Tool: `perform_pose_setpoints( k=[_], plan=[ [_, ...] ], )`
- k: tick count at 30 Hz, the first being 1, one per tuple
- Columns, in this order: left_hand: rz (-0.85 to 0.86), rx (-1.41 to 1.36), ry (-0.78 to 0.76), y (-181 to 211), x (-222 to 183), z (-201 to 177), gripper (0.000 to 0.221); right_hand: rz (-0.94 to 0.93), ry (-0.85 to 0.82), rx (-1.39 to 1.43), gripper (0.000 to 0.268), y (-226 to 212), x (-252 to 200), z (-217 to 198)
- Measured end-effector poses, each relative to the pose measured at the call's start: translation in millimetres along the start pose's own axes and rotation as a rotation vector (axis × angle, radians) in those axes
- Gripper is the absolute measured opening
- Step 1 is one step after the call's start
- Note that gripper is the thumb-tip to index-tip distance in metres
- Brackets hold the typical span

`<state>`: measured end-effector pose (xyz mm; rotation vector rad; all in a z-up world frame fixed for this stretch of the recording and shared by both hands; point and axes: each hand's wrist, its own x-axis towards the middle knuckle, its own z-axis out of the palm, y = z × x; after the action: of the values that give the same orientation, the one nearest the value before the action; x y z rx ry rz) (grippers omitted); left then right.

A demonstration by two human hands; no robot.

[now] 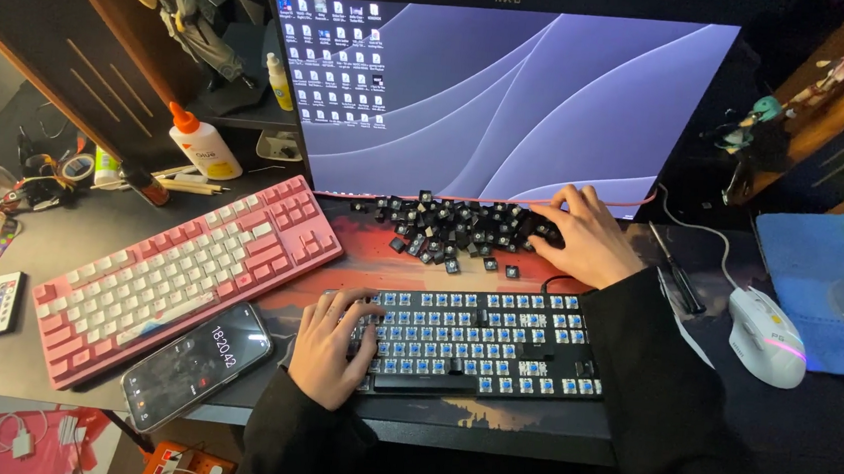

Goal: The person is installing black keycaps onto a mechanical keyboard with blue switches.

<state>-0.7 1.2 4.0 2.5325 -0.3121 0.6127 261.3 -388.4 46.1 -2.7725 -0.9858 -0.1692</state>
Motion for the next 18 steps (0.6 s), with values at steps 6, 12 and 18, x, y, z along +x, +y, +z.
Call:
perform_pose_setpoints(
  k=[6,12,18],
  plan=[
    [0.001,-0.012,-0.009,0,0,-1,0.024,0.083,-0.045,0.055,0.059,-11,1,-7],
    [-0.008,-0.011,-0.022,0,0,-1,0.023,0.002,0.019,0.054,0.052,-8,-1,-1],
    [-0.003,-0.012,-0.007,2,0,-2,0.022,-0.089,0.098,0.005,0.044,-5,0,6]
  ],
)
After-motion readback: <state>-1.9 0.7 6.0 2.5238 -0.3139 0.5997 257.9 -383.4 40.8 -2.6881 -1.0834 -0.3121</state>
